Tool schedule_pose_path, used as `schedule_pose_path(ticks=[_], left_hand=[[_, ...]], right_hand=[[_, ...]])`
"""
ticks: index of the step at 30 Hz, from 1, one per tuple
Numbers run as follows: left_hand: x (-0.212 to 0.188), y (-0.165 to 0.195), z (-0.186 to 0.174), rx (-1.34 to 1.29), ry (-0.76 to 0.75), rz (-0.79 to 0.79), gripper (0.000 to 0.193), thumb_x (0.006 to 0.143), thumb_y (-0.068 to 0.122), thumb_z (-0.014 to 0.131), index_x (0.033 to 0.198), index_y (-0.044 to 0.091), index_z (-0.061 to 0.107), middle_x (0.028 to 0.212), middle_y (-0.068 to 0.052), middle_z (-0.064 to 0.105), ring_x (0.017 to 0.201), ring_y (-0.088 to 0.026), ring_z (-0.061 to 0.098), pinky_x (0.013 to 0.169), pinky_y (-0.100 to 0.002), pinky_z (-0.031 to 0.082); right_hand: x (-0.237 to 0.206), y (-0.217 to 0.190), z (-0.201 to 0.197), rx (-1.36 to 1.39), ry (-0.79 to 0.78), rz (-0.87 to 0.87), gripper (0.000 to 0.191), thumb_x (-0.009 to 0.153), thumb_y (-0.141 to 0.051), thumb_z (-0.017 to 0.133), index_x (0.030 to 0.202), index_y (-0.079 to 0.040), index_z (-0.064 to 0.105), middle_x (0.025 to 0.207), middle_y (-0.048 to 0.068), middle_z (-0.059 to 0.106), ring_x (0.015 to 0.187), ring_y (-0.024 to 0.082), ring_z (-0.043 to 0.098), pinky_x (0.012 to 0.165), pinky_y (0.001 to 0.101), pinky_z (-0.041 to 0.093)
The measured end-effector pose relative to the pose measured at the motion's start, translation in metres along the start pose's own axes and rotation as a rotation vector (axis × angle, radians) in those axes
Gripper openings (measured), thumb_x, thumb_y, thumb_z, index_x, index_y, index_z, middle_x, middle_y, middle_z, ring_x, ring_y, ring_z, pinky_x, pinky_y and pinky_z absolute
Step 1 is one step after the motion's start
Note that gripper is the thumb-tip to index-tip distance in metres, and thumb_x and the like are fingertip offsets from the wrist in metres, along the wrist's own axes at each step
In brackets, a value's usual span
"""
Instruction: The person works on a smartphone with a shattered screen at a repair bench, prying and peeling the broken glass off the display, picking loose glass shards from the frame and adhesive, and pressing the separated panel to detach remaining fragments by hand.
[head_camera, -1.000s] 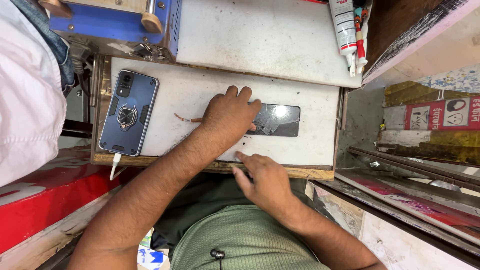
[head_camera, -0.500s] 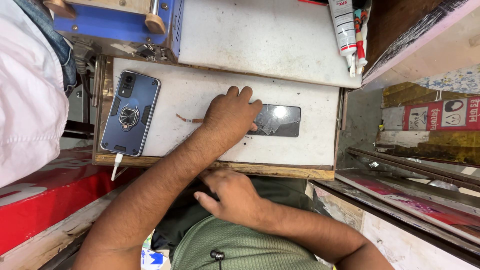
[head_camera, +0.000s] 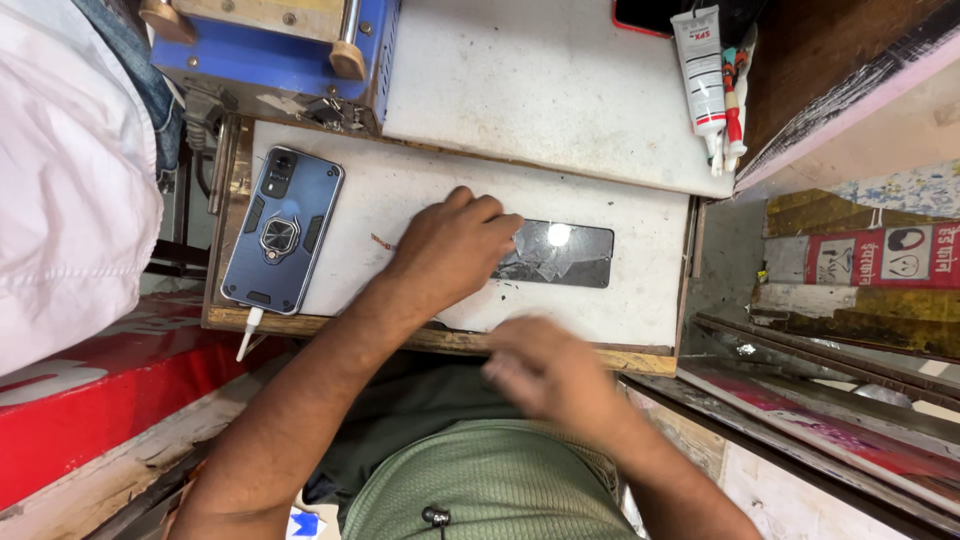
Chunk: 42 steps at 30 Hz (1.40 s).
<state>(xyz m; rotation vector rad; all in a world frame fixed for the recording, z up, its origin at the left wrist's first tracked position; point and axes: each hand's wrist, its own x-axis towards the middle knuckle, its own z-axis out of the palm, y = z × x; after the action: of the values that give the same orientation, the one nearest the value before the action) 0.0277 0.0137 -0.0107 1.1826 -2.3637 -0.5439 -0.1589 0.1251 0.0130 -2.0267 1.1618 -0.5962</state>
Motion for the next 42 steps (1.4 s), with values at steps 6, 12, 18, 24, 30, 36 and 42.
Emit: schedule_pose_path(ticks=[6,12,18,24,30,36,42], left_hand=[[-0.036,-0.006,-0.02,0.033,0.094,-0.019,0.029,0.079,0.004,0.074,0.106,0.012,0.08,0.095,-0.005,0.069,0.092,-0.028,0.062,0.078,-0.04,0.056],[-0.081,-0.004,-0.049,0.051,0.188,-0.149,0.023,0.08,0.004,0.075,0.101,0.012,0.079,0.097,-0.003,0.07,0.095,-0.026,0.064,0.082,-0.039,0.056],[-0.132,0.0,-0.079,0.173,0.22,-0.431,0.017,0.088,0.008,0.075,0.105,0.011,0.077,0.1,-0.006,0.07,0.097,-0.03,0.064,0.082,-0.043,0.055],[-0.148,0.012,-0.084,0.037,-0.003,-0.616,0.03,0.087,0.03,0.076,0.11,0.01,0.074,0.097,-0.009,0.071,0.088,-0.028,0.067,0.076,-0.042,0.055],[-0.124,0.004,-0.058,0.029,0.078,-0.356,0.023,0.089,0.012,0.068,0.111,0.009,0.073,0.101,-0.008,0.073,0.095,-0.029,0.067,0.082,-0.042,0.055],[-0.096,-0.007,-0.028,0.2,0.154,-0.203,0.021,0.082,0.012,0.073,0.103,0.011,0.075,0.098,-0.004,0.072,0.094,-0.027,0.066,0.081,-0.042,0.056],[-0.094,-0.005,-0.035,0.188,0.075,-0.31,0.021,0.081,0.017,0.077,0.102,0.012,0.075,0.089,-0.004,0.069,0.087,-0.027,0.064,0.074,-0.04,0.056]], right_hand=[[0.024,0.064,-0.066,-0.433,0.081,0.361,0.074,0.074,-0.039,0.086,0.137,-0.01,0.061,0.151,0.01,0.055,0.087,0.03,0.074,0.081,0.0435,0.059],[0.021,0.076,-0.065,-0.455,0.094,0.298,0.076,0.074,-0.046,0.086,0.138,-0.013,0.063,0.151,0.004,0.057,0.098,0.026,0.075,0.083,0.0394,0.06],[0.005,0.095,-0.061,-0.327,0.137,0.314,0.06,0.075,-0.033,0.085,0.129,-0.012,0.071,0.141,0.007,0.066,0.091,0.023,0.075,0.076,0.0338,0.061],[-0.06,0.14,-0.134,-0.459,0.755,0.318,0.014,0.113,-0.012,0.065,0.105,-0.006,0.076,0.104,0.012,0.077,0.097,0.025,0.075,0.091,0.0442,0.06],[-0.129,0.193,-0.175,-0.269,0.833,0.712,0.019,0.106,-0.006,0.062,0.117,-0.012,0.077,0.106,0.003,0.077,0.087,0.015,0.074,0.074,0.0338,0.058],[-0.141,0.213,-0.125,-0.668,0.692,0.829,0.016,0.093,-0.012,0.079,0.109,-0.012,0.081,0.095,0.014,0.079,0.082,0.025,0.073,0.073,0.0375,0.056],[-0.124,0.202,-0.073,-0.533,0.617,0.985,0.023,0.094,-0.015,0.072,0.115,-0.016,0.08,0.098,0.016,0.08,0.098,0.03,0.076,0.088,0.0416,0.058]])
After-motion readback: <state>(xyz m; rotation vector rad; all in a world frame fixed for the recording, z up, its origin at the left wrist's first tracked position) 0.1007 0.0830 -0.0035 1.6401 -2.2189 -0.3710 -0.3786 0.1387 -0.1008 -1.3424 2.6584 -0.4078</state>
